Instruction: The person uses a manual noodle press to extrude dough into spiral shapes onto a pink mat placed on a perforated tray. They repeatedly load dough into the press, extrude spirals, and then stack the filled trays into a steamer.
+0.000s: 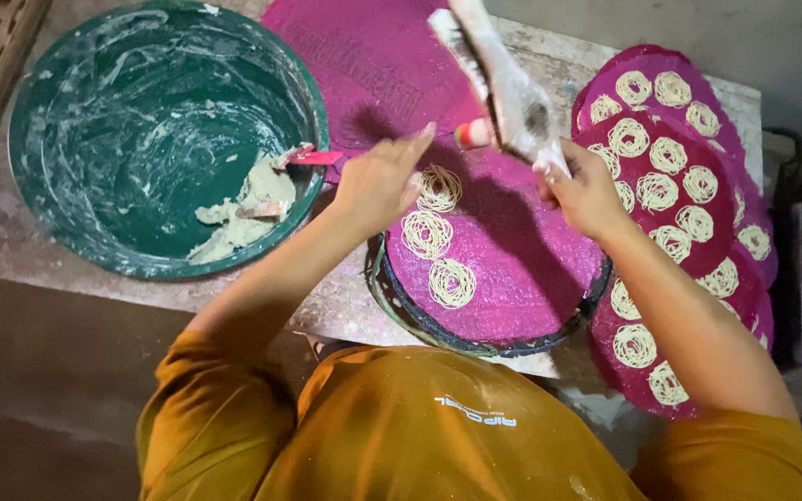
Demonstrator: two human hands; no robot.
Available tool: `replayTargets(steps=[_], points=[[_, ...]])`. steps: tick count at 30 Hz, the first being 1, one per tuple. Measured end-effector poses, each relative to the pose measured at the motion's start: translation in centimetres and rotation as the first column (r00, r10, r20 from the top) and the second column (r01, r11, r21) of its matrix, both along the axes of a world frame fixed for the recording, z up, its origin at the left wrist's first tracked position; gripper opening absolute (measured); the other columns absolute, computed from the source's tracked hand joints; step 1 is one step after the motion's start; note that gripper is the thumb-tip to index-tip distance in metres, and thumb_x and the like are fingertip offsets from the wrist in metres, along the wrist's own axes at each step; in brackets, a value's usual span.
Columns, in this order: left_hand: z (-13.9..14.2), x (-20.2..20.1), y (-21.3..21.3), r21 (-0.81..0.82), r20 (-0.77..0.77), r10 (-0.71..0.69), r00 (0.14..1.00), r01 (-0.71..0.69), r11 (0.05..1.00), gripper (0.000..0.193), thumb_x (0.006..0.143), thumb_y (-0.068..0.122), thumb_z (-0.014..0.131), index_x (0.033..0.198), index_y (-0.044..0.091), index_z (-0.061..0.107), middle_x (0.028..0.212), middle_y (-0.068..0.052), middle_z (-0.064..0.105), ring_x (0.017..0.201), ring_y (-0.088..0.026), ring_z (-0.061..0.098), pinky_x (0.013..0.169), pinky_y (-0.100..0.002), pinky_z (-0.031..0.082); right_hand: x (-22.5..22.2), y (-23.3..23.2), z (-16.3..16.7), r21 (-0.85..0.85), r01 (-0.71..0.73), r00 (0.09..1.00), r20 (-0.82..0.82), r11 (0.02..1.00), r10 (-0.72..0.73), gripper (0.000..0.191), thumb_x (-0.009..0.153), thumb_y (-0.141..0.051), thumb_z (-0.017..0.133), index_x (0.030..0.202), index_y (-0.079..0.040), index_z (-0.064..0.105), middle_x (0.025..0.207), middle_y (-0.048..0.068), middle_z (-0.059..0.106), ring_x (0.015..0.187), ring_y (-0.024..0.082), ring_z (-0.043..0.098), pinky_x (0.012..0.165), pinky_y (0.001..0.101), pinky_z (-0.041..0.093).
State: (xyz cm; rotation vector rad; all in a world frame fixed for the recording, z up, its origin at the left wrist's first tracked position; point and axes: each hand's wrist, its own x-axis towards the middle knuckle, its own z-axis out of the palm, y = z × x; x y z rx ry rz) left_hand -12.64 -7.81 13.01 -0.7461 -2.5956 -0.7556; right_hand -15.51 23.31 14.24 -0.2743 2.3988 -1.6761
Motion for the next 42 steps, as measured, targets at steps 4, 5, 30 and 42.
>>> replayTargets(steps=[4, 5, 30, 42], points=[[8.3, 4.6, -1.5, 0.459, -0.186, -0.234, 0.954, 0.295, 0.838, 0.036, 0.076, 0.013, 0.068, 0.111, 0.007, 0.061, 0.099, -0.014, 0.071, 0.093, -0.031, 0.07, 0.084, -0.04, 0.055, 4.9, -4.4, 8.3, 0.453, -0.308, 0.753, -0.421, 0.837, 0.505, 0.041, 0.095, -0.044, 0.068, 0.102, -0.004, 0.065, 0.074, 0.004, 0.064, 0.062, 0.02, 0.06, 0.057, 0.0341, 0.049], [10.1, 6.0, -2.0, 0.436, -0.033, -0.35, 0.936, 0.329, 0.838, 0.027, 0.08, 0.013, 0.067, 0.107, 0.008, 0.063, 0.095, -0.012, 0.07, 0.089, -0.028, 0.07, 0.08, -0.038, 0.054, 6.1, -5.7, 10.4, 0.646, -0.236, 0.537, -0.536, 0.726, 0.652, 0.045, 0.089, -0.049, 0.071, 0.088, -0.004, 0.066, 0.073, 0.01, 0.061, 0.064, 0.029, 0.058, 0.058, 0.0384, 0.045], [-1.8, 15.4, -35.4, 0.817, 0.54, -0.715, 0.444, -0.48, 0.319, 0.028, 0.089, 0.025, 0.07, 0.112, 0.009, 0.068, 0.084, -0.005, 0.069, 0.071, -0.014, 0.065, 0.056, -0.028, 0.05, -0.5, -30.9, 15.2, 0.852, 0.171, -0.339, -0.421, 0.495, 0.841, 0.01, 0.092, -0.02, 0.077, 0.09, -0.015, 0.069, 0.066, 0.002, 0.057, 0.056, 0.013, 0.053, 0.045, 0.0287, 0.041], [-8.5, 11.3, -32.9, 0.772, 0.386, 0.292, 0.875, -0.48, 0.417, 0.036, 0.093, 0.003, 0.071, 0.126, 0.005, 0.056, 0.105, -0.003, 0.068, 0.09, -0.012, 0.066, 0.075, -0.028, 0.056, 0.4, -43.3, -3.5, 0.948, -0.299, 0.548, 0.26, -0.104, 0.795, 0.032, 0.091, -0.034, 0.061, 0.098, -0.005, 0.074, 0.102, 0.017, 0.072, 0.097, 0.034, 0.069, 0.078, 0.0477, 0.057]])
